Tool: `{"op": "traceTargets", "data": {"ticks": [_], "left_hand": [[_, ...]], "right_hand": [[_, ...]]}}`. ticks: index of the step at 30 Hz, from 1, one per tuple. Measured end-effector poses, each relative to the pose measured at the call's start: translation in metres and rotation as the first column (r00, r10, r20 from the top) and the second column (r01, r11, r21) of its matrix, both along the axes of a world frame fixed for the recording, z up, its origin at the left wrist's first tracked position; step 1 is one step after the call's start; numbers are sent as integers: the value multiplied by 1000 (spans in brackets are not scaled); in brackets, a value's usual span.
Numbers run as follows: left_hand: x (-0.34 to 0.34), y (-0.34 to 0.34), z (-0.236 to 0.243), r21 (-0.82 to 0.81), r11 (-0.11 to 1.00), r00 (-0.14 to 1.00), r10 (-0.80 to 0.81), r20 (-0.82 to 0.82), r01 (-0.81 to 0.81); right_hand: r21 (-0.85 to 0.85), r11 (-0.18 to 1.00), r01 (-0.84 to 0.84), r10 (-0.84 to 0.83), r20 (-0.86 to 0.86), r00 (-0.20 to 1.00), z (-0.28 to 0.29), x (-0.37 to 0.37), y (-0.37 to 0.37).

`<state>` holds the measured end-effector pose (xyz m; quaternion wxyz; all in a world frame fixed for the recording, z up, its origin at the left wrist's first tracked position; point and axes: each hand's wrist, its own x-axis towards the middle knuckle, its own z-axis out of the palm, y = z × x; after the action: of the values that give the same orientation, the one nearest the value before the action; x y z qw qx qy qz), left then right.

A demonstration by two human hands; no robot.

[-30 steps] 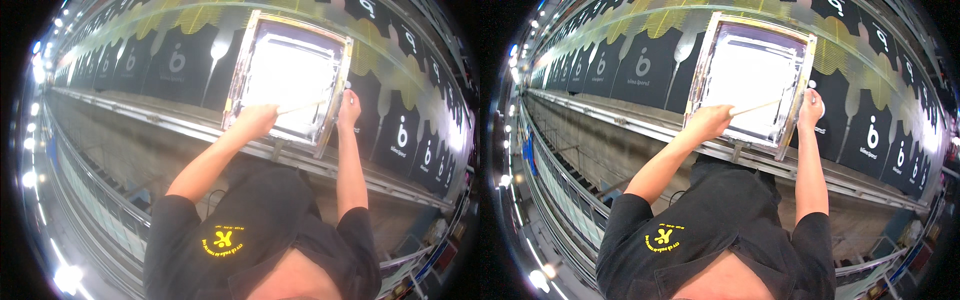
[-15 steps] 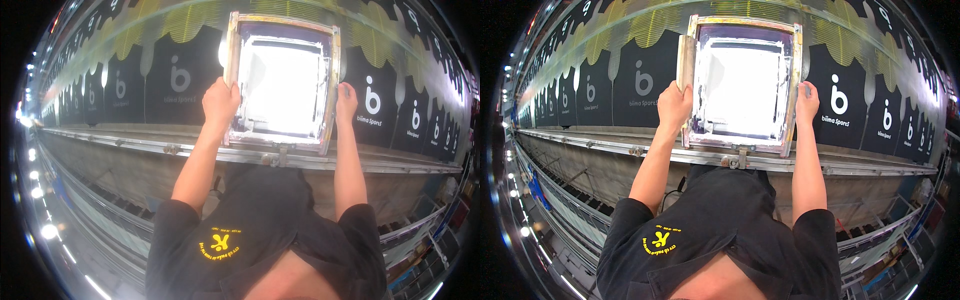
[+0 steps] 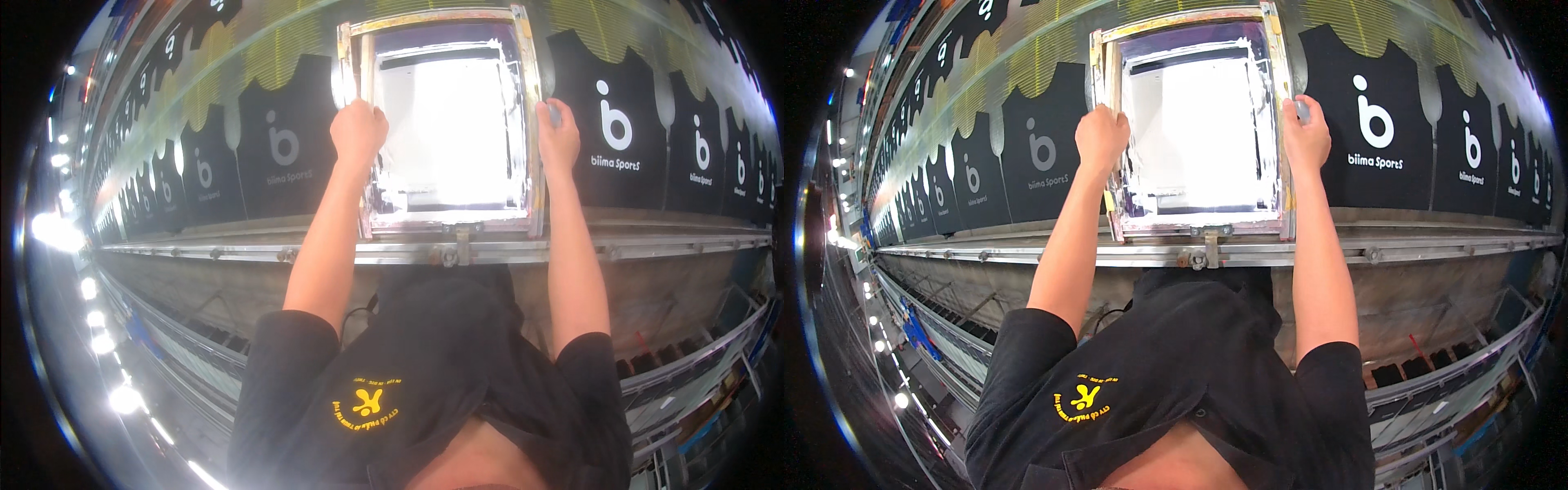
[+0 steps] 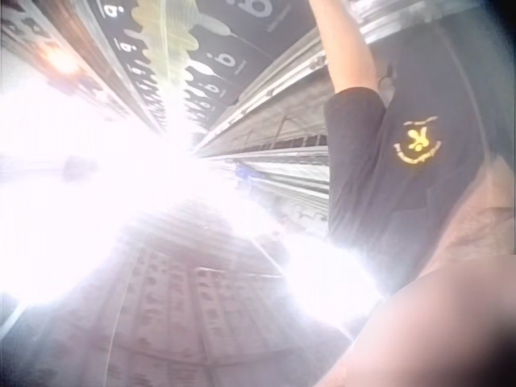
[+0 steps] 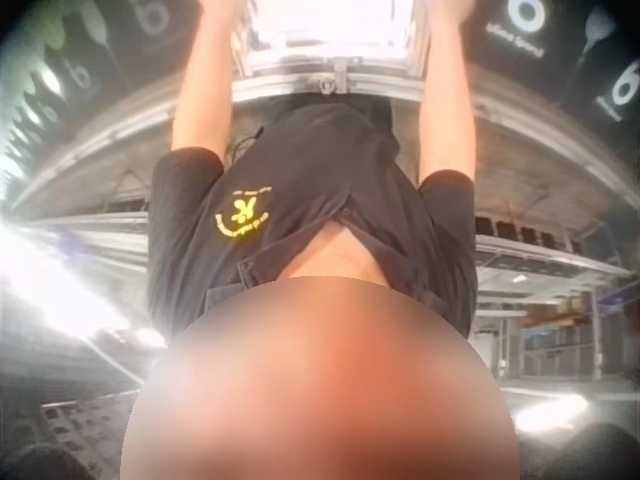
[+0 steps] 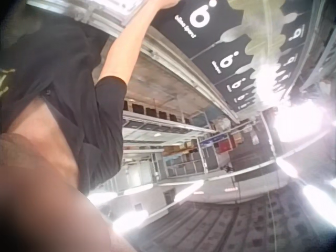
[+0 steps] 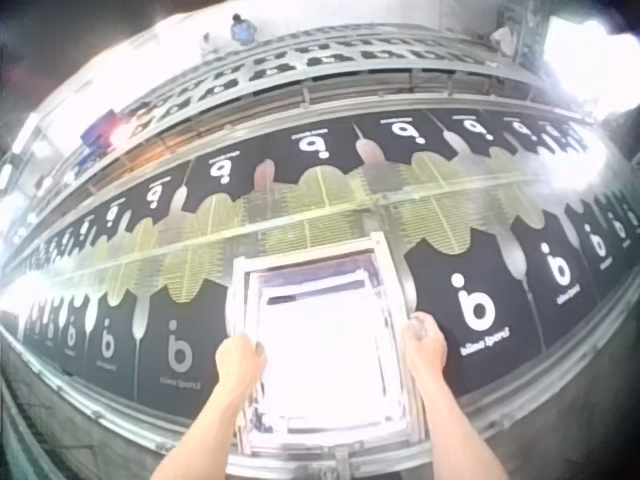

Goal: The person repeatedly uses a squeegee to spread white ink across a screen printing frame mounted on a table. The person occasionally lifts the frame to inspect the ink distribution and then resumes squeegeeing. The process is repeated multiple times without a visible final printed product.

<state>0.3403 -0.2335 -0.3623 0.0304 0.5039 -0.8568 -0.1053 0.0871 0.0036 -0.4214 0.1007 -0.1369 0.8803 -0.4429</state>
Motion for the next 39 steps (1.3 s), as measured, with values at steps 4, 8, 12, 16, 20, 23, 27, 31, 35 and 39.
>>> {"op": "traceTargets", "data": {"ticks": [4,8,12,16,20,23,27,31,35,39], "left_hand": [[-8,-3,8,34,992,993,-121,3,121],[-13,0,23,89,933,937,-350,-14,350],[-50,-20,28,77,826,829,-559,-11,559],[-106,-72,20,81,756,757,-653,14,650],[-148,-143,20,152,726,723,-686,85,671],[-144,-168,15,166,758,747,-651,132,631],[-135,-175,7,111,773,758,-635,150,625],[-137,-170,7,63,835,818,-549,171,547],[-117,-136,1,130,842,820,-539,191,523],[-53,-69,-14,62,803,800,-596,75,593]], "right_hand": [[68,998,4,-9,74,997,3,2,1],[53,999,2,-1,-30,1000,2,2,4],[37,999,-2,3,-18,1000,1,5,8],[94,995,44,-47,26,999,-5,0,2],[69,995,-72,73,-14,997,0,-31,-33],[301,932,-201,264,-185,947,30,-64,-73],[273,760,-589,641,-461,613,77,-90,-169],[731,379,-567,812,31,582,83,-75,-224],[653,535,-536,774,-126,620,54,-41,-184],[684,536,-495,817,-273,507,29,9,-108]]}}
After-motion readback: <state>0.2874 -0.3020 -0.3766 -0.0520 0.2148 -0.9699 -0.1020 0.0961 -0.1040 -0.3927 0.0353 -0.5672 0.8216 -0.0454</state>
